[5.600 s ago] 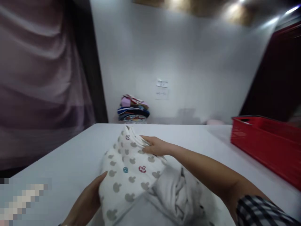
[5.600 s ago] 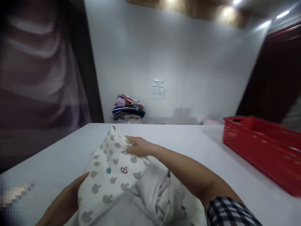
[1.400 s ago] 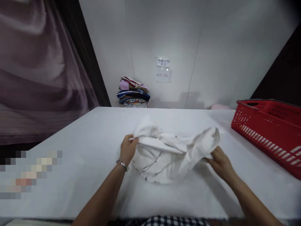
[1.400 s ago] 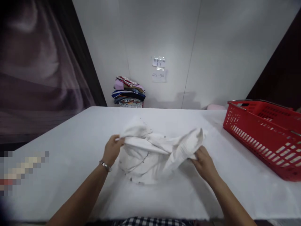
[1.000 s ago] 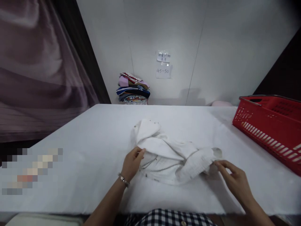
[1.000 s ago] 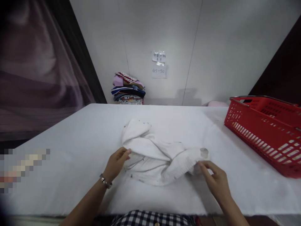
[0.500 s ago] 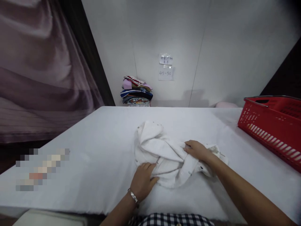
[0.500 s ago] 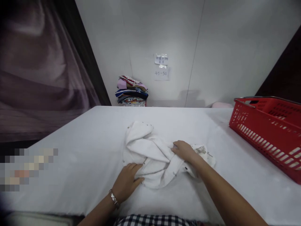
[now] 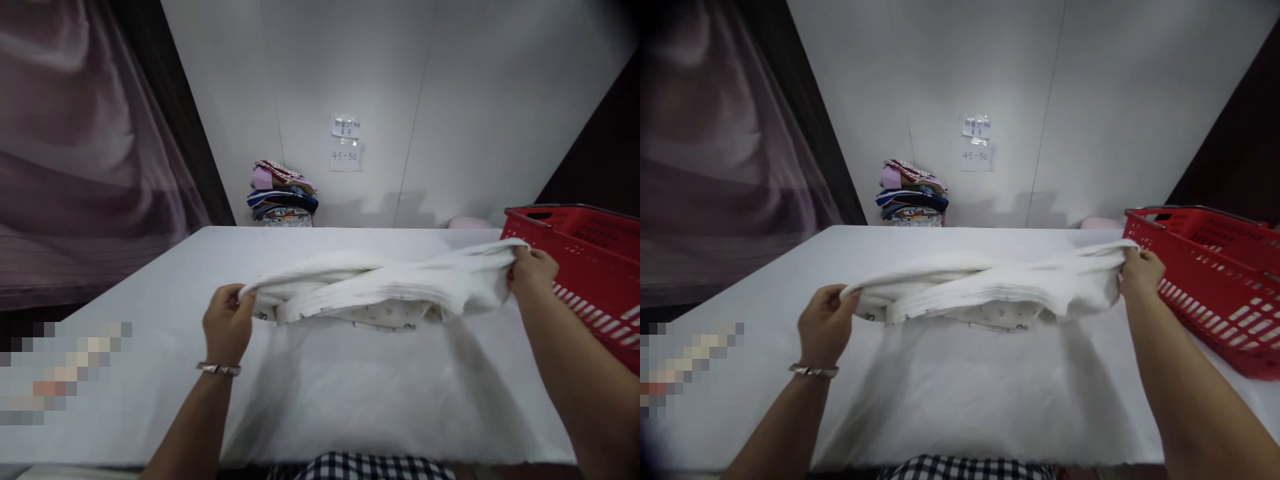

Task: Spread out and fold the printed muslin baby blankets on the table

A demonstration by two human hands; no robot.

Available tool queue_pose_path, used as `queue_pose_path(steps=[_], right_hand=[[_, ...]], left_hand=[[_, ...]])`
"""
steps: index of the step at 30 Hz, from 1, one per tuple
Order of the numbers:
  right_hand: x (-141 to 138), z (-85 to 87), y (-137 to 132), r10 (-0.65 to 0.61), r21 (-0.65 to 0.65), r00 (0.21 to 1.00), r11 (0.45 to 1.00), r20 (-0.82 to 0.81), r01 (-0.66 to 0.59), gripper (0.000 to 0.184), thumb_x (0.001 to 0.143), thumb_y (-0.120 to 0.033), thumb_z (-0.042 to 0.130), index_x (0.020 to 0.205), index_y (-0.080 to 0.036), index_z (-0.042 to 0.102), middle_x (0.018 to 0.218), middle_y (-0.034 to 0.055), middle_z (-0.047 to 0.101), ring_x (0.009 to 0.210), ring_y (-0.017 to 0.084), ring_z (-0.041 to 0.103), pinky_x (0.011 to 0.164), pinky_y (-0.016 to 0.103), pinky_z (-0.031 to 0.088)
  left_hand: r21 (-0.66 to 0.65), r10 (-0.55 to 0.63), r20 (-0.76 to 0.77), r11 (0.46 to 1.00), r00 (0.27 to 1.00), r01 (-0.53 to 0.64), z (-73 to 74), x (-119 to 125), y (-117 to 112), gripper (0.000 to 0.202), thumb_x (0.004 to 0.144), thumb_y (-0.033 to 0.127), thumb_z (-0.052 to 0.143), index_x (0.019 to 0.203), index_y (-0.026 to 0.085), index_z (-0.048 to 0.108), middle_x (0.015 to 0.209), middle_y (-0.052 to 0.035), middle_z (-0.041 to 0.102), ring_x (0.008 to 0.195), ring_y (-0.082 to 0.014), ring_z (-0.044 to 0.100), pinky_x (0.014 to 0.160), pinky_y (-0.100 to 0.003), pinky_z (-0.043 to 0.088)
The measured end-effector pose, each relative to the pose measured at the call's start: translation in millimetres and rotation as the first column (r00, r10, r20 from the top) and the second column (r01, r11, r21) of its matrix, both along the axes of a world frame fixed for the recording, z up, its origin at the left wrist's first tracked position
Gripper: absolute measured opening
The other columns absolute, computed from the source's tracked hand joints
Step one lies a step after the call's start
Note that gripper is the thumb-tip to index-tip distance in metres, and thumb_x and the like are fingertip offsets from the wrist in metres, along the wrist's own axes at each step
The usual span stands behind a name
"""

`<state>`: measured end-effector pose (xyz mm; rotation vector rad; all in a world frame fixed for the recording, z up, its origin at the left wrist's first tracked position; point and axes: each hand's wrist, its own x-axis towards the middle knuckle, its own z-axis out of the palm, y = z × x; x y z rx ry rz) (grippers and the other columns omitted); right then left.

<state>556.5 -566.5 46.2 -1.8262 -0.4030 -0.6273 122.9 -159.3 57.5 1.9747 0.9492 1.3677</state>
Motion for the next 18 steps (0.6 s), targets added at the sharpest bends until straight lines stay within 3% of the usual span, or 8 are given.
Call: queue_pose_path(steps=[3, 6, 9, 12, 14, 15, 17, 18], right_hand=[[-8.6, -35.9, -33.3, -0.156, 0.198, 0.944, 0.955, -0.29, 0.219, 0.032, 0.067, -0.054, 0.06, 0.068, -0.025, 0.046, 0.054, 0.0019, 0.047, 0.05, 0.018, 0.05, 0.045, 0.036, 0.042], [-33.6, -57.2, -46.3, -0.189, 0.059, 0.911, 0.972, -0.367, 0.226, 0.031, 0.063, -0.05, 0.066, 0.067, -0.024, 0.049, 0.058, 0.0053, 0.052, 0.052, 0.02, 0.052, 0.049, 0.038, 0.044], [-84.2, -58.9, -34.2, -0.161, -0.239, 0.983, 0.961, -0.09, 0.135, 0.034, 0.069, -0.051, 0.063, 0.087, -0.023, 0.059, 0.085, 0.0124, 0.062, 0.067, 0.025, 0.058, 0.058, 0.04, 0.047], [-163.5, -60.1, -3.1, 0.126, -0.438, 0.975, 0.898, 0.183, -0.034, 0.036, 0.082, -0.047, 0.053, 0.108, -0.023, 0.057, 0.111, 0.0125, 0.059, 0.095, 0.029, 0.057, 0.075, 0.045, 0.049], [-218.1, -68.0, 18.2, 0.44, -0.584, 0.891, 0.754, 0.109, -0.301, 0.03, 0.085, -0.039, 0.053, 0.112, -0.025, 0.058, 0.111, 0.0097, 0.06, 0.105, 0.027, 0.055, 0.086, 0.043, 0.047], [-240.7, -73.9, 27.2, 0.583, -0.668, 0.811, 0.584, -0.05, -0.461, 0.032, 0.087, -0.035, 0.052, 0.117, -0.026, 0.056, 0.114, 0.0082, 0.06, 0.105, 0.024, 0.056, 0.087, 0.039, 0.048], [-270.5, -87.2, 41.6, 0.653, -0.712, 0.73, 0.413, -0.203, -0.567, 0.039, 0.086, -0.035, 0.055, 0.123, -0.026, 0.053, 0.118, 0.0081, 0.059, 0.106, 0.024, 0.055, 0.088, 0.038, 0.047], [-277.1, -93.2, 47.3, 0.641, -0.722, 0.73, 0.387, -0.237, -0.574, 0.038, 0.086, -0.034, 0.054, 0.123, -0.025, 0.054, 0.118, 0.0088, 0.059, 0.105, 0.024, 0.055, 0.088, 0.038, 0.047]], left_hand=[[-0.155, 0.096, 0.046, 0.984, 0.994, -0.087, -3.1, -9.2, 12.1, 0.026, 0.068, 0.039, 0.062, 0.085, 0.02, 0.061, 0.067, 0.0035, 0.055, 0.061, -0.0122, 0.05, 0.058, -0.024, 0.041], [-0.247, 0.17, 0.007, 0.955, 0.985, -0.163, -13.9, -8.3, 27.9, 0.025, 0.067, 0.033, 0.062, 0.088, 0.02, 0.063, 0.068, 0.0028, 0.057, 0.06, -0.0124, 0.049, 0.056, -0.024, 0.041], [-0.241, 0.162, -0.07, 0.955, 0.984, -0.174, -21.0, 0.2, 44.6, 0.025, 0.065, 0.026, 0.06, 0.088, 0.019, 0.065, 0.078, 0.0001, 0.061, 0.061, -0.0126, 0.05, 0.057, -0.025, 0.041], [-0.195, 0.102, -0.086, 0.974, 0.991, -0.117, -22.8, 6.9, 56.0, 0.03, 0.066, 0.026, 0.058, 0.095, 0.021, 0.065, 0.083, -0.0004, 0.062, 0.058, -0.0121, 0.049, 0.053, -0.024, 0.041], [-0.174, 0.059, -0.117, 0.981, 0.991, -0.079, -22.8, 9.4, 60.9, 0.034, 0.068, 0.03, 0.058, 0.1, 0.022, 0.064, 0.079, 0.0007, 0.061, 0.055, -0.0118, 0.048, 0.049, -0.024, 0.038], [-0.177, 0.04, -0.158, 0.982, 0.987, -0.068, -21.9, 11.2, 63.1, 0.033, 0.069, 0.032, 0.058, 0.099, 0.022, 0.064, 0.074, 0.0011, 0.061, 0.054, -0.0122, 0.048, 0.049, -0.024, 0.037], [-0.211, -0.007, -0.251, 0.976, 0.968, -0.048, -15.2, 18.5, 67.6, 0.026, 0.069, 0.033, 0.059, 0.091, 0.021, 0.065, 0.066, 0.0013, 0.058, 0.055, -0.0137, 0.05, 0.049, -0.024, 0.037], [-0.248, -0.045, -0.268, 0.968, 0.962, -0.023, -8.0, 24.8, 70.3, 0.021, 0.069, 0.032, 0.059, 0.085, 0.02, 0.065, 0.064, 0.0011, 0.058, 0.057, -0.0142, 0.051, 0.05, -0.024, 0.038]])
